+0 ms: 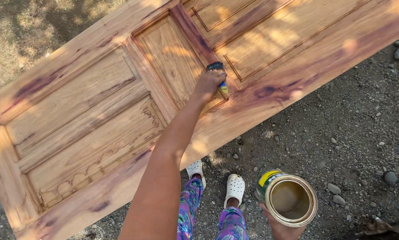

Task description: The person applies wood stain to a paneled wooden door lying on supports outdoors, using a wide brush held in the right hand while the left hand holds the open stain can. They brush stain across the recessed panels, rails and stiles, periodically dipping the brush back into the can and working along the door surface.

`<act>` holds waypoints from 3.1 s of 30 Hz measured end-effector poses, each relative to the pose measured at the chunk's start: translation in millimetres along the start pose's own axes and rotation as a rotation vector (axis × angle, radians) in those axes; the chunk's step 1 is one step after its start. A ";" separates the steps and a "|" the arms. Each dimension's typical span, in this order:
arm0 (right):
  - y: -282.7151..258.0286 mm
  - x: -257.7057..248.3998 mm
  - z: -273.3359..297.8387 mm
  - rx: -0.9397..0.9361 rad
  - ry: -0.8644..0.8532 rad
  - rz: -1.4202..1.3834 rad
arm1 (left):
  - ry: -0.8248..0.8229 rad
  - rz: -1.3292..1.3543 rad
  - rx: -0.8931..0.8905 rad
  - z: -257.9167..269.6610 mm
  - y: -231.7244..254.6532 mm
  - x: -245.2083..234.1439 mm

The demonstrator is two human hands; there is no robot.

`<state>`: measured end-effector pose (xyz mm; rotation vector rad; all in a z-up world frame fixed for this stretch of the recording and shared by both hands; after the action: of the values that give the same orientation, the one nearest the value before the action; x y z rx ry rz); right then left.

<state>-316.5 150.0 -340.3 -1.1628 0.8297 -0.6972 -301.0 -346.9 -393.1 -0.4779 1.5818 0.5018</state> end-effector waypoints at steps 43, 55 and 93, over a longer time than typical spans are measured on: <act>0.1 129.1 8.1 -0.093 0.216 -0.117 | 0.365 0.513 0.036 3.3 12.8 23.5; 11.2 141.2 -19.4 -0.076 0.169 -0.085 | 0.224 0.525 0.129 33.7 9.9 18.0; 16.6 33.6 -146.6 -0.029 0.001 -0.121 | -0.121 -0.140 -0.030 -164.0 -58.3 36.2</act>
<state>-422.4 53.4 -388.8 -1.2471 0.7768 -0.7875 -402.7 -489.9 -421.7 -0.5665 1.4159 0.4397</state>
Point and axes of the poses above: each hand's wrist, its own z-axis away from the middle knuckle, its own x-axis out of the palm, y = z × x, the point moved 1 cm from there along -z, towards the middle knuckle, and after that the axes turned 6 degrees about -z, right-handed, at the moved point
